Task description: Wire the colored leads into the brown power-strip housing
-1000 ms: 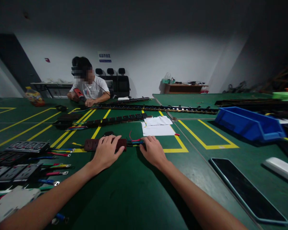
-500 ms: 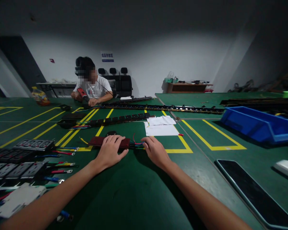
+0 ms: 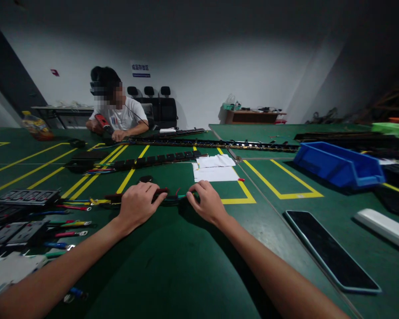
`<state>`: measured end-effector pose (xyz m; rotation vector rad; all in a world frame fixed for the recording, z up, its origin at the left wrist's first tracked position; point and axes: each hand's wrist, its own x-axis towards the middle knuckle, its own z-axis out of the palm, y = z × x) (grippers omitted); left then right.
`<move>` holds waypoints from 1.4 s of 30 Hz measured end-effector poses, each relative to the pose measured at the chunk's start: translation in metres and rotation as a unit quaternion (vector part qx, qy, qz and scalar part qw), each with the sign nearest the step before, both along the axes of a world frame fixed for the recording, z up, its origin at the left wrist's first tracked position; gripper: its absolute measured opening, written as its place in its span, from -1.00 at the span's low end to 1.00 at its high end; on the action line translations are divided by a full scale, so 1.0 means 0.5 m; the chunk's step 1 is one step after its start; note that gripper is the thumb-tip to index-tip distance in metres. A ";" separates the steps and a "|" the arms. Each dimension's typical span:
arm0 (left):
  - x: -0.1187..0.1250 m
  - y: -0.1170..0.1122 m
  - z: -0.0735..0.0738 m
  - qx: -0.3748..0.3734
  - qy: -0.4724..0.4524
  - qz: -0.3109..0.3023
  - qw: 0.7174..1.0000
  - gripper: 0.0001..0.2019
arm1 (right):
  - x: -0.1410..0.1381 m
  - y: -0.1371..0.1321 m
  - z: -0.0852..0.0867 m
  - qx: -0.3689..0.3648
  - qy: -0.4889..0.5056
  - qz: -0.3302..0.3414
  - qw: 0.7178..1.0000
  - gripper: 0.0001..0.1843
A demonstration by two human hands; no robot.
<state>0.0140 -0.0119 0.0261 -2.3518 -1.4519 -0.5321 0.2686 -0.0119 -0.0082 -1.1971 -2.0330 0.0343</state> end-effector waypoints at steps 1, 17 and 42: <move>0.000 0.001 -0.001 0.004 -0.001 0.002 1.000 -0.55 | -0.001 0.001 -0.001 -0.009 -0.014 -0.003 1.000 -0.81; -0.004 0.012 -0.008 -0.004 0.015 -0.018 1.000 -0.43 | 0.002 0.018 -0.012 -0.108 -0.003 -0.017 0.994 -0.69; -0.006 0.020 -0.015 -0.088 -0.031 -0.042 0.995 -0.52 | -0.004 0.010 -0.005 -0.047 -0.057 -0.052 0.996 -0.64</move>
